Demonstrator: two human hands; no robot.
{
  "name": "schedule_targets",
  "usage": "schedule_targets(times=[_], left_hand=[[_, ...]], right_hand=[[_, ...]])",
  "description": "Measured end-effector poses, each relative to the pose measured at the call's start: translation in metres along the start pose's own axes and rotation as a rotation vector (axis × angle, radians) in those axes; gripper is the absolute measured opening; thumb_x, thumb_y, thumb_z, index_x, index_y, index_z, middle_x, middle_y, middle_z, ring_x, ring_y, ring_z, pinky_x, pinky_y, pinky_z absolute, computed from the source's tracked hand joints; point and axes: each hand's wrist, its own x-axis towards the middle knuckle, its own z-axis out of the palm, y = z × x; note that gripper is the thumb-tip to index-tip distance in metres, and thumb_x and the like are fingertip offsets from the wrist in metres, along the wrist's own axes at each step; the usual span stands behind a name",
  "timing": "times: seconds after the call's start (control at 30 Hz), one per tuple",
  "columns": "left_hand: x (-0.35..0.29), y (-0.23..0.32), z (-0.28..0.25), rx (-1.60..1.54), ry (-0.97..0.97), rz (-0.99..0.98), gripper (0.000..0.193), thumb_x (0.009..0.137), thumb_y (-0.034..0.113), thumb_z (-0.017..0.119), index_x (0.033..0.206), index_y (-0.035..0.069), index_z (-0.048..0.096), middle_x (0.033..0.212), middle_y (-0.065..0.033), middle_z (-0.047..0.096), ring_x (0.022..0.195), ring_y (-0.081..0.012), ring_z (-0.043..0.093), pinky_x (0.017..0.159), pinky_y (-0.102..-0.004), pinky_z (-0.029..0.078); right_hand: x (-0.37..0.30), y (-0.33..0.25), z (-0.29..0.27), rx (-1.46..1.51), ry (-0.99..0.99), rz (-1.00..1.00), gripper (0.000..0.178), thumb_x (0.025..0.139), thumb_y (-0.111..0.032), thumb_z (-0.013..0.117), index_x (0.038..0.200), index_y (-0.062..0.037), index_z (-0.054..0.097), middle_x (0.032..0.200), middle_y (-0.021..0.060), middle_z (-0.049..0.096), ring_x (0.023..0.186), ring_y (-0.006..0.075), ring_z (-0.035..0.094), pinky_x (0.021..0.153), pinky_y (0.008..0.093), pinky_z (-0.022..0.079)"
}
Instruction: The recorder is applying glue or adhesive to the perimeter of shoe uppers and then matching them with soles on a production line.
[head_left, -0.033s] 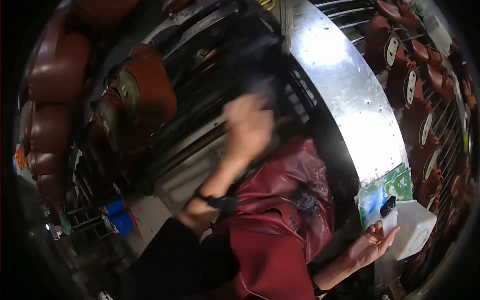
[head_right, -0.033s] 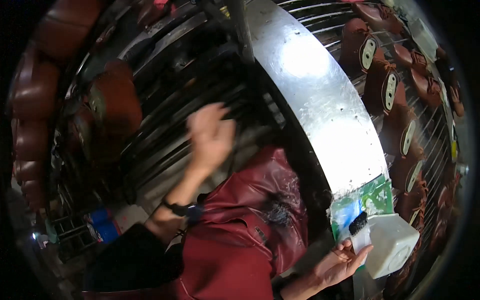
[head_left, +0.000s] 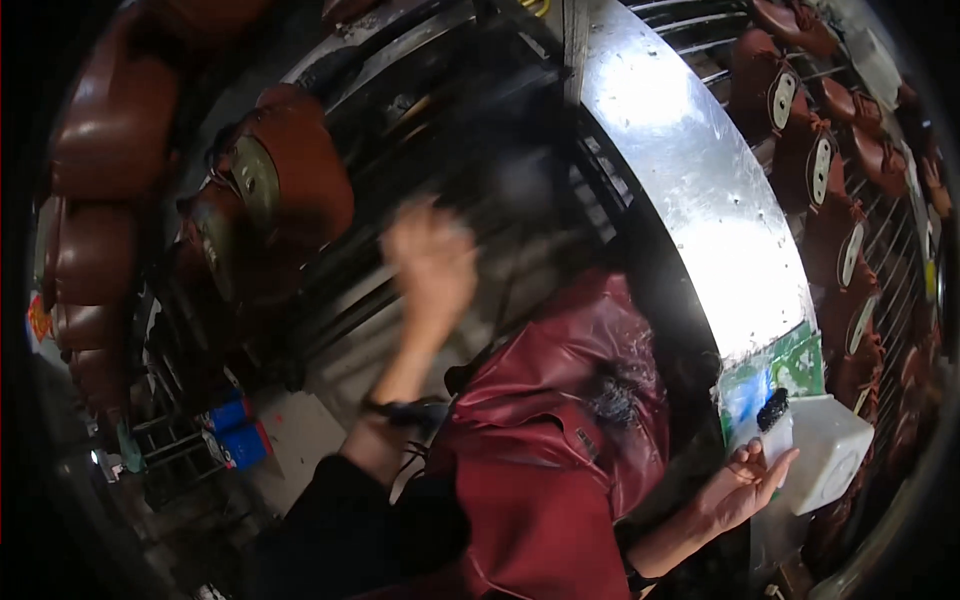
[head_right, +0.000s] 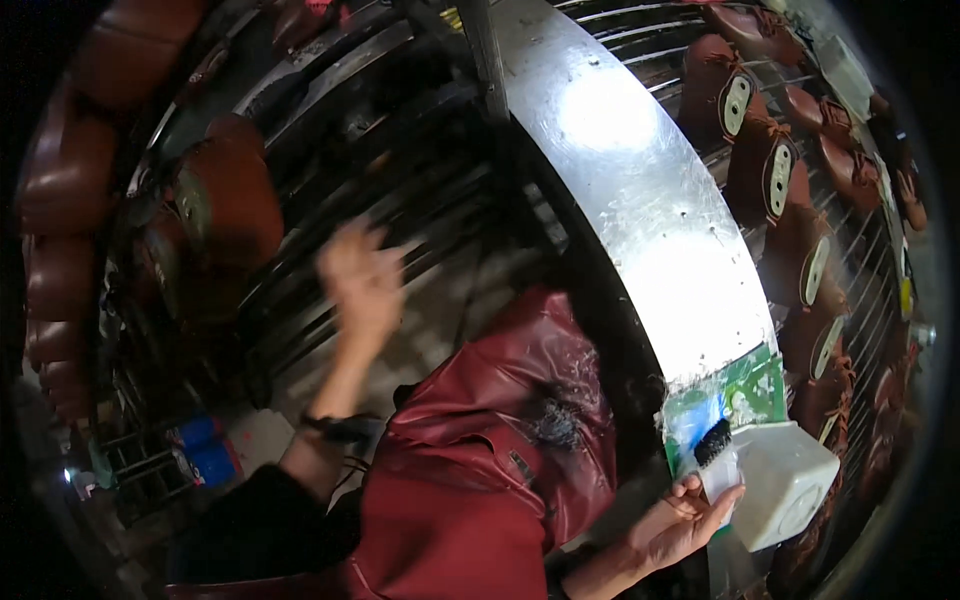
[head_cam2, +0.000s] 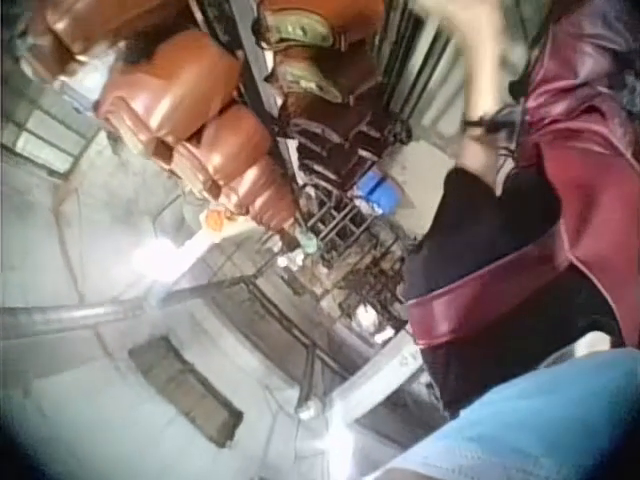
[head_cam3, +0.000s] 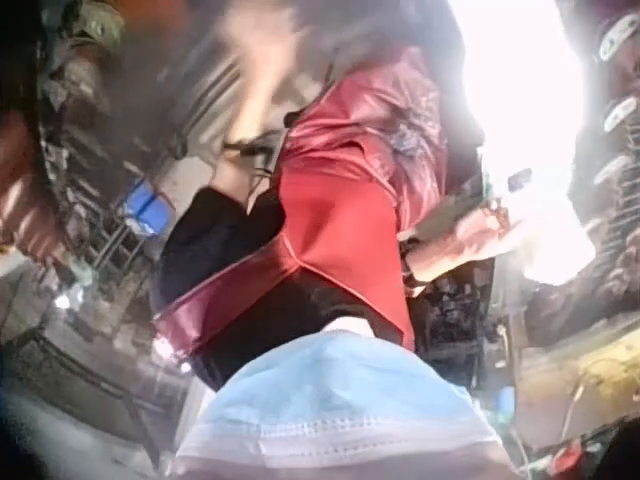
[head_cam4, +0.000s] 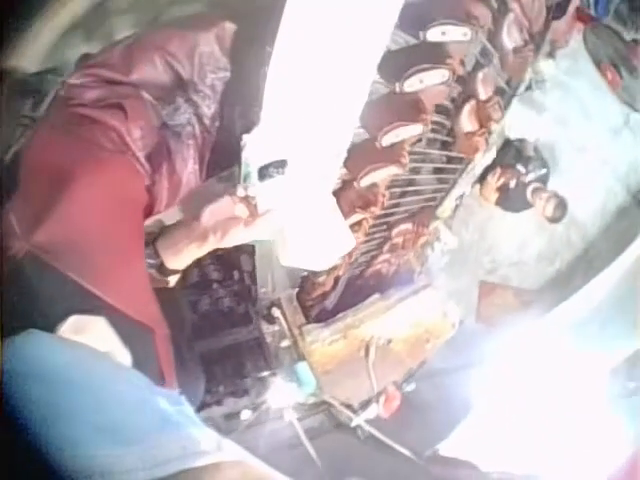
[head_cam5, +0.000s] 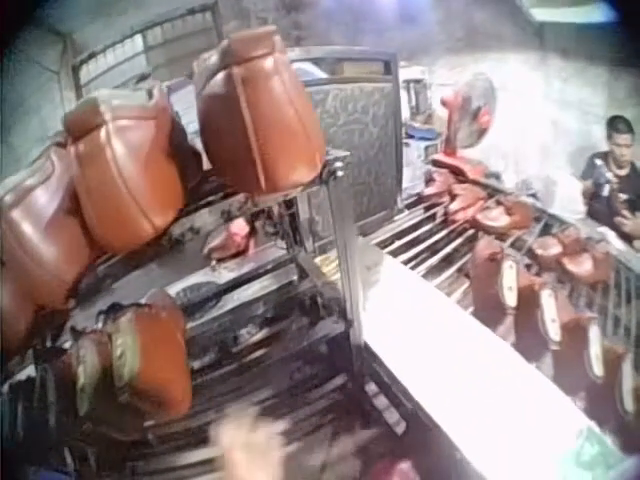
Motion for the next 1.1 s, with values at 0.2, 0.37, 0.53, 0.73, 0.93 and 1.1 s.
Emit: schedule_targets(times=[0.2, 0.37, 0.53, 0.73, 0.93, 1.1], left_hand=[[-0.146, -0.231, -0.133, 0.362, -0.453, -0.583, 0.048, 0.093, 0.025, 0.067, 0.138, 0.007, 0.062, 0.133, -0.0186, 0.065, 0.123, -0.0347, 0.061, 0.105, -0.0491, 0.048], [-0.157, -0.252, -0.139, -0.353, -0.347, -0.545, 0.045, 0.095, 0.028, 0.066, 0.134, 0.005, 0.065, 0.127, -0.0169, 0.068, 0.113, -0.0333, 0.064, 0.097, -0.0492, 0.051], [-0.129, -0.124, -0.136, -0.916, -0.454, -0.639, 0.044, 0.096, 0.031, 0.066, 0.131, 0.004, 0.067, 0.122, -0.0152, 0.070, 0.103, -0.0318, 0.067, 0.090, -0.0494, 0.054], [-0.034, 0.076, -0.091, -1.065, -0.589, -0.489, 0.046, 0.098, 0.030, 0.064, 0.134, 0.002, 0.063, 0.125, -0.0157, 0.069, 0.106, -0.0321, 0.067, 0.093, -0.0498, 0.054], [0.062, 0.143, -0.038, -0.954, -0.769, 0.010, 0.053, 0.100, 0.027, 0.062, 0.145, 0.000, 0.053, 0.137, -0.0179, 0.064, 0.121, -0.0338, 0.063, 0.106, -0.0505, 0.049], [0.056, 0.201, -0.067, -0.756, -0.833, 0.293, 0.058, 0.102, 0.025, 0.061, 0.152, -0.001, 0.046, 0.145, -0.0194, 0.062, 0.131, -0.0350, 0.061, 0.114, -0.0509, 0.047]], right_hand=[[-0.031, 0.017, -0.001, -0.013, -0.091, 0.036, 0.036, 0.110, -0.031, 0.059, 0.127, -0.0002, 0.061, 0.098, 0.0120, 0.072, 0.067, 0.0176, 0.066, 0.055, 0.0299, 0.053], [-0.033, 0.006, -0.013, 0.067, -0.025, -0.005, 0.030, 0.108, -0.025, 0.062, 0.121, 0.0022, 0.063, 0.098, 0.0174, 0.073, 0.067, 0.0258, 0.070, 0.054, 0.0345, 0.056], [-0.020, 0.001, -0.045, 0.032, 0.152, -0.290, 0.026, 0.105, -0.019, 0.068, 0.114, 0.0054, 0.065, 0.091, 0.0186, 0.074, 0.063, 0.0250, 0.071, 0.053, 0.0339, 0.058], [-0.002, 0.013, -0.059, -0.418, 0.206, -0.511, 0.021, 0.102, -0.011, 0.073, 0.113, 0.0058, 0.070, 0.087, 0.0100, 0.073, 0.066, 0.0131, 0.069, 0.057, 0.0253, 0.055], [0.005, 0.018, -0.061, -0.491, 0.195, -0.456, 0.017, 0.101, -0.010, 0.073, 0.109, 0.0049, 0.071, 0.085, 0.0087, 0.074, 0.066, 0.0140, 0.069, 0.058, 0.0273, 0.056], [-0.011, -0.010, -0.051, 0.260, 0.179, 0.158, 0.025, 0.105, -0.024, 0.069, 0.108, 0.0005, 0.068, 0.086, 0.0116, 0.074, 0.061, 0.0193, 0.069, 0.053, 0.0314, 0.055]])
